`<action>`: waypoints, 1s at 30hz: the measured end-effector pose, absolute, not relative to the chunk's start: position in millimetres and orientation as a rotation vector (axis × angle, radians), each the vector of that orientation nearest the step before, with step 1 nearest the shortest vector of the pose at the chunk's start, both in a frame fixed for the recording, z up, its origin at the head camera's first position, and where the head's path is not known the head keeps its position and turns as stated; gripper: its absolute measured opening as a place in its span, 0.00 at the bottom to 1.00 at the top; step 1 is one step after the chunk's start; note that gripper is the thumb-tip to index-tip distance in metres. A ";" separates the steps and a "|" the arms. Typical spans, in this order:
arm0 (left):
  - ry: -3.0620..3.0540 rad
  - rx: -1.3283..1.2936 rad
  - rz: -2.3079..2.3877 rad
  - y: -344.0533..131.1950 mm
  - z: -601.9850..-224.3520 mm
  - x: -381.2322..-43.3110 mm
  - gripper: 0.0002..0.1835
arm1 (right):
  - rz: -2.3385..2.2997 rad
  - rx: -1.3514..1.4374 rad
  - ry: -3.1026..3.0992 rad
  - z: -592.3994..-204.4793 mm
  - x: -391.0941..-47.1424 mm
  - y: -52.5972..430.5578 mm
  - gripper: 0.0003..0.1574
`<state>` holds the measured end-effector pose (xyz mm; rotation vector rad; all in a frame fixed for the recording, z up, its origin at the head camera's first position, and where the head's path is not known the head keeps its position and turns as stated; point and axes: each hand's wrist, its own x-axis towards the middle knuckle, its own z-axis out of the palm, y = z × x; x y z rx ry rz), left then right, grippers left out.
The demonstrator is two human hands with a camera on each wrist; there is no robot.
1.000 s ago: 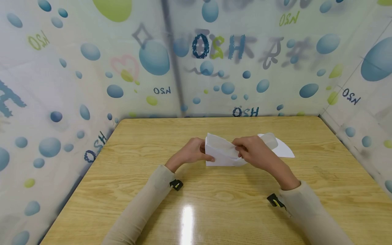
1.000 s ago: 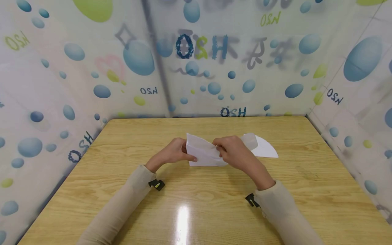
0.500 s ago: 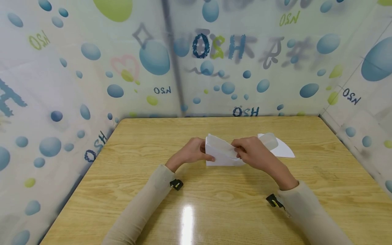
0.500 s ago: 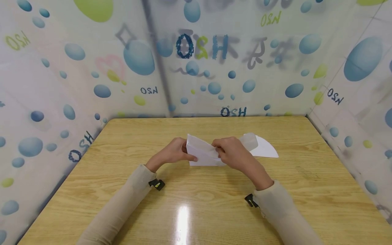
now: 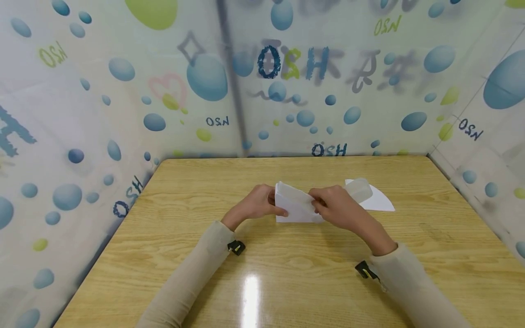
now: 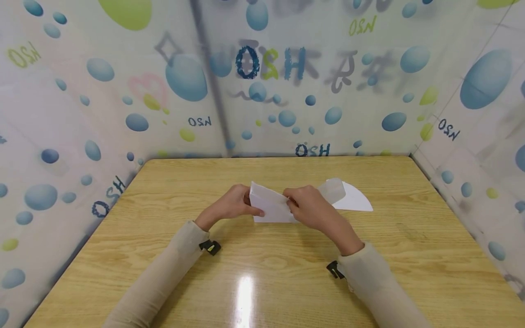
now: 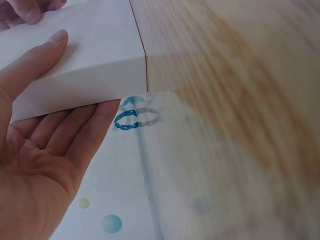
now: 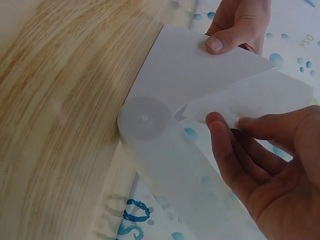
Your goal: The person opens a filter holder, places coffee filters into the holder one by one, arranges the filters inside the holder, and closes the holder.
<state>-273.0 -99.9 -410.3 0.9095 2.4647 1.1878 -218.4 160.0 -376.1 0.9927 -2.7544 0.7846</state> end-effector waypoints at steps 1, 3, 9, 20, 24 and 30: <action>2.464 0.910 1.188 -100.0 -410.4 -273.1 0.20 | 0.783 0.992 -2.757 -376.0 -218.2 159.7 0.11; 2.469 0.910 1.184 -99.9 -410.7 -273.3 0.20 | 0.784 0.987 -2.762 -376.0 -218.0 159.3 0.09; 2.476 0.915 1.174 -100.1 -411.3 -274.0 0.21 | 0.775 0.978 -2.784 -377.9 -218.7 158.3 0.08; 2.482 0.912 1.169 -100.5 -410.6 -273.1 0.20 | 0.740 1.010 -2.808 -379.0 -219.5 156.3 0.10; 2.484 0.908 1.170 -100.4 -411.2 -273.3 0.21 | 0.746 1.018 -2.816 -381.0 -219.5 155.6 0.11; 2.480 0.903 1.169 -100.6 -411.0 -273.0 0.21 | 0.741 1.020 -2.831 -382.5 -219.8 155.2 0.12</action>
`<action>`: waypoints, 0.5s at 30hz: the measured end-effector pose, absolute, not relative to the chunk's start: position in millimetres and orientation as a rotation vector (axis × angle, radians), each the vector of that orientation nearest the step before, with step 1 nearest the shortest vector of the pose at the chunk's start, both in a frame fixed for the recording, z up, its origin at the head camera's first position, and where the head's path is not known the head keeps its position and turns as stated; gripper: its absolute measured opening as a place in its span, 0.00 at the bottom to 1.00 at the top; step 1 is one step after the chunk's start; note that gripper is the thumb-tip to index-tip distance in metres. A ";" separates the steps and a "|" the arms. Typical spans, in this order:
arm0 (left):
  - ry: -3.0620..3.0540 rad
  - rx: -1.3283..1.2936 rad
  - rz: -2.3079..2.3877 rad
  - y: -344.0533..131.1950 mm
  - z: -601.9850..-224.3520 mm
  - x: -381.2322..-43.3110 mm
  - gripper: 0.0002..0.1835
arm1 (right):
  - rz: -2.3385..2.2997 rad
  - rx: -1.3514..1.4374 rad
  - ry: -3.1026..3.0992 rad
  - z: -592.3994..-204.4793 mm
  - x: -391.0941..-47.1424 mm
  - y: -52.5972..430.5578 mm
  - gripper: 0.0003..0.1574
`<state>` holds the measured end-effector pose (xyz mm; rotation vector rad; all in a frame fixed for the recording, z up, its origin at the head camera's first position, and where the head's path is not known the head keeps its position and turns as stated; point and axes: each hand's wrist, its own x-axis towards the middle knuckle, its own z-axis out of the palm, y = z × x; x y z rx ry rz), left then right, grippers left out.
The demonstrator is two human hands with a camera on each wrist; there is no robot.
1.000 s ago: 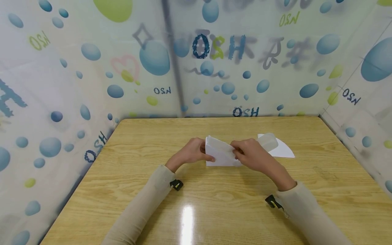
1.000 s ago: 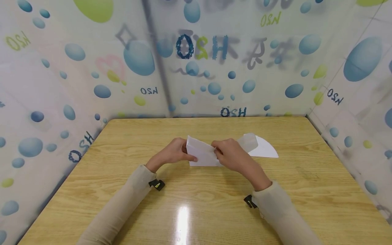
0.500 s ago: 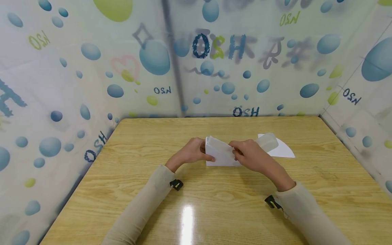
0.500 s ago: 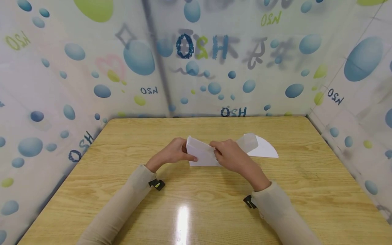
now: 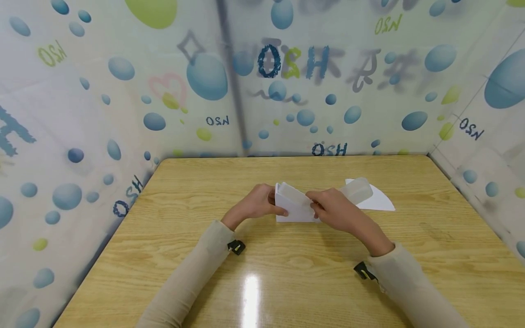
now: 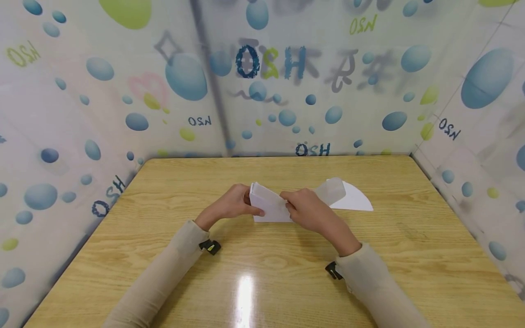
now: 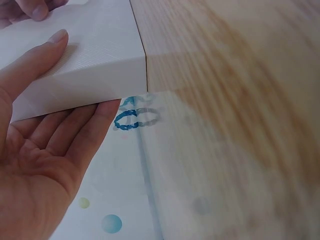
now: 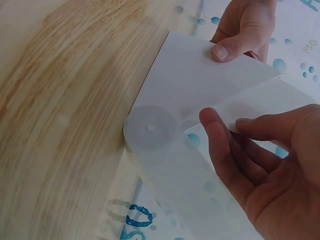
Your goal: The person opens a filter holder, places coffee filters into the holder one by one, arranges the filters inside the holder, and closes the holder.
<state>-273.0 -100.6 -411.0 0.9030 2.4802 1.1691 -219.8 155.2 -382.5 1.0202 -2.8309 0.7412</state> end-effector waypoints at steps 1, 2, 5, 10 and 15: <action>2.479 0.906 1.169 -100.8 -410.9 -273.0 0.21 | 0.734 1.019 -2.832 -382.5 -220.0 155.1 0.13; 2.479 0.906 1.169 -100.8 -411.0 -273.1 0.21 | 0.731 1.019 -2.833 -382.4 -219.9 154.7 0.13; 2.477 0.901 1.168 -100.4 -410.8 -273.0 0.21 | 0.726 1.022 -2.836 -382.7 -219.8 153.7 0.14; 2.467 0.888 1.167 -100.1 -410.2 -272.9 0.20 | 0.741 1.035 -2.844 -384.2 -219.2 152.3 0.13; 2.470 0.883 1.163 -99.9 -409.9 -272.9 0.20 | 0.765 1.041 -2.856 -384.5 -218.5 150.7 0.12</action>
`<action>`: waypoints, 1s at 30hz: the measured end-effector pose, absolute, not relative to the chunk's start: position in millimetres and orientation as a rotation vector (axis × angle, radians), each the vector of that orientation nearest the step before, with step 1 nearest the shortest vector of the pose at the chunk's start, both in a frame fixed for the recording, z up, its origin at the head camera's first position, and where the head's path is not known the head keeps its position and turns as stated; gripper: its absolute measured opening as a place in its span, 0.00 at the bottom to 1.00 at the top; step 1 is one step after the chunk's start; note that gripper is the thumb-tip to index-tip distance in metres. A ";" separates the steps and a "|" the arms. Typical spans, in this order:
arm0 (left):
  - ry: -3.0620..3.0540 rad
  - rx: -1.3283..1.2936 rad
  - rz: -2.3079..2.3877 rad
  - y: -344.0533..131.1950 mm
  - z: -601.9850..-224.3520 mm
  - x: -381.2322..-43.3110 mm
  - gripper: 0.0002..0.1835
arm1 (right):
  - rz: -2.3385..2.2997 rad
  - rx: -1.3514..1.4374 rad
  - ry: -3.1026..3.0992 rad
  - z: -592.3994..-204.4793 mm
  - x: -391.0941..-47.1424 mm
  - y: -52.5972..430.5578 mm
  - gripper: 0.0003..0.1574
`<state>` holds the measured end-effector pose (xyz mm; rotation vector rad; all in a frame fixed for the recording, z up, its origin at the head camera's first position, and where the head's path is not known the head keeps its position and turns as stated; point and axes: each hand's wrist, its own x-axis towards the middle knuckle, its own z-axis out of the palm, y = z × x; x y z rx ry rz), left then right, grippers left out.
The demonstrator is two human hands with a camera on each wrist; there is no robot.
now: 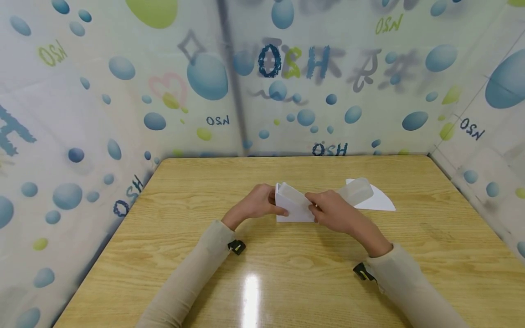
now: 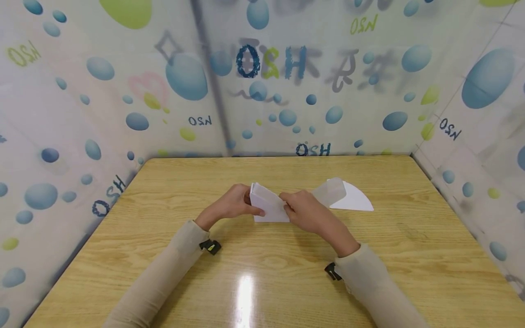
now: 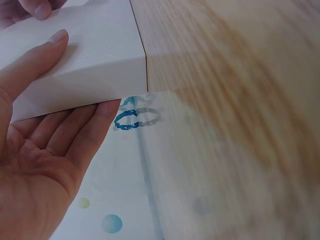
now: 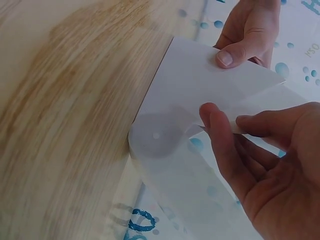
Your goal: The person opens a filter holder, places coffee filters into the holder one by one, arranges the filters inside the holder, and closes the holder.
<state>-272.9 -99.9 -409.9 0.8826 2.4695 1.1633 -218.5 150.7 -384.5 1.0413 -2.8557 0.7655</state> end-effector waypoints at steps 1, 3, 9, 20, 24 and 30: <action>2.470 0.882 1.164 -99.8 -409.9 -272.9 0.20 | 0.770 1.042 -2.861 -384.6 -218.5 150.6 0.11; 2.472 0.880 1.164 -100.0 -409.6 -272.8 0.20 | 0.774 1.043 -2.871 -385.3 -218.6 150.3 0.10; 2.466 0.878 1.161 -100.8 -409.6 -272.8 0.20 | 0.787 1.059 -2.897 -387.2 -218.8 150.3 0.07; 2.475 0.888 1.165 -100.5 -410.1 -272.6 0.19 | 0.794 1.052 -3.019 -387.3 -217.4 152.3 0.14; 2.477 0.886 1.170 -100.2 -410.0 -272.7 0.18 | 0.824 1.074 -3.044 -388.9 -217.5 152.4 0.12; 2.473 0.859 1.168 -100.2 -410.0 -272.5 0.19 | 0.867 1.049 -3.076 -389.6 -216.0 151.0 0.11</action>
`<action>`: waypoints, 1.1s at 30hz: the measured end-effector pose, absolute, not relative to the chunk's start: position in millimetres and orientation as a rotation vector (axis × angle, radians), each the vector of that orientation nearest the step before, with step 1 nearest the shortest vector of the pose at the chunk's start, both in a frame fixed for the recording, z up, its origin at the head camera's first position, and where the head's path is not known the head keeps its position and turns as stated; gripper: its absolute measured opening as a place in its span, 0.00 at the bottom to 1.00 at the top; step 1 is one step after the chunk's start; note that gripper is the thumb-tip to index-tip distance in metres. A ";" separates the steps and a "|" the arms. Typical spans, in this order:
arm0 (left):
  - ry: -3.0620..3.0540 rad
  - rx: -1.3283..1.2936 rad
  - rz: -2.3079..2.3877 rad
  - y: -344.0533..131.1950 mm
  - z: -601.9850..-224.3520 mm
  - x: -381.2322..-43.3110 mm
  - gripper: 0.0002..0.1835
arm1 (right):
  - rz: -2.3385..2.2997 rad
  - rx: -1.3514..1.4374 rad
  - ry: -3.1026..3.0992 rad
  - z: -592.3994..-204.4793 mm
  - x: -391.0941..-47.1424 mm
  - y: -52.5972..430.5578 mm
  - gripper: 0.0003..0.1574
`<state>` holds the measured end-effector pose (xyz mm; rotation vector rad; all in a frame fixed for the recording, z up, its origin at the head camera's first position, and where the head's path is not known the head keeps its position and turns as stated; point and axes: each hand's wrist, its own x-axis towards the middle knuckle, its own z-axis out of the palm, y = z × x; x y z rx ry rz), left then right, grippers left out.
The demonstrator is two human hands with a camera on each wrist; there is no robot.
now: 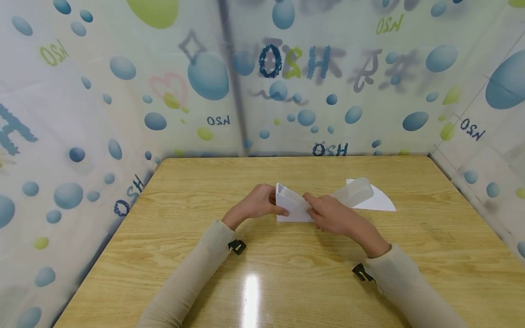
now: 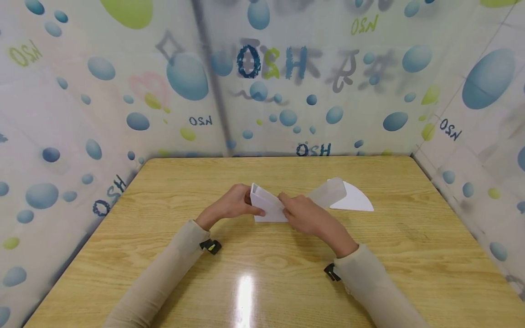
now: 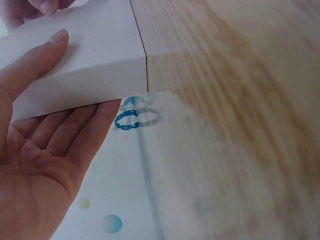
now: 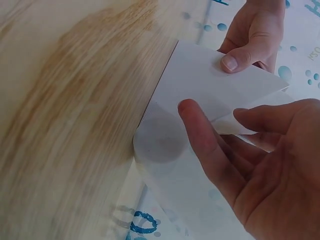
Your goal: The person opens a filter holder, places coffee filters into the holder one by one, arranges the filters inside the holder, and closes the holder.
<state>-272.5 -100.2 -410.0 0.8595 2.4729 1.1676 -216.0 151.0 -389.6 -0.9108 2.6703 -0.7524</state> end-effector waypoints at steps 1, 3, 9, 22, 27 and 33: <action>2.472 0.857 1.167 -100.2 -409.9 -272.4 0.19 | -0.761 -0.901 2.668 -389.6 -215.7 150.9 0.12; 2.469 0.859 1.167 -100.0 -409.5 -272.1 0.20 | -0.776 -0.887 2.665 -389.6 -215.3 150.9 0.14; 2.468 0.868 1.167 -99.7 -409.1 -272.4 0.19 | -0.762 -0.937 2.674 -389.9 -215.0 151.4 0.06; 2.471 0.879 1.159 -99.7 -409.9 -272.9 0.18 | -0.729 -0.992 2.703 -389.0 -216.3 151.8 0.06; 2.481 0.878 1.145 -99.9 -410.2 -273.3 0.18 | -0.731 -0.982 2.693 -390.5 -217.5 151.2 0.07; 2.476 0.875 1.146 -100.2 -409.9 -273.1 0.18 | -0.712 -0.992 2.688 -391.8 -217.8 149.3 0.11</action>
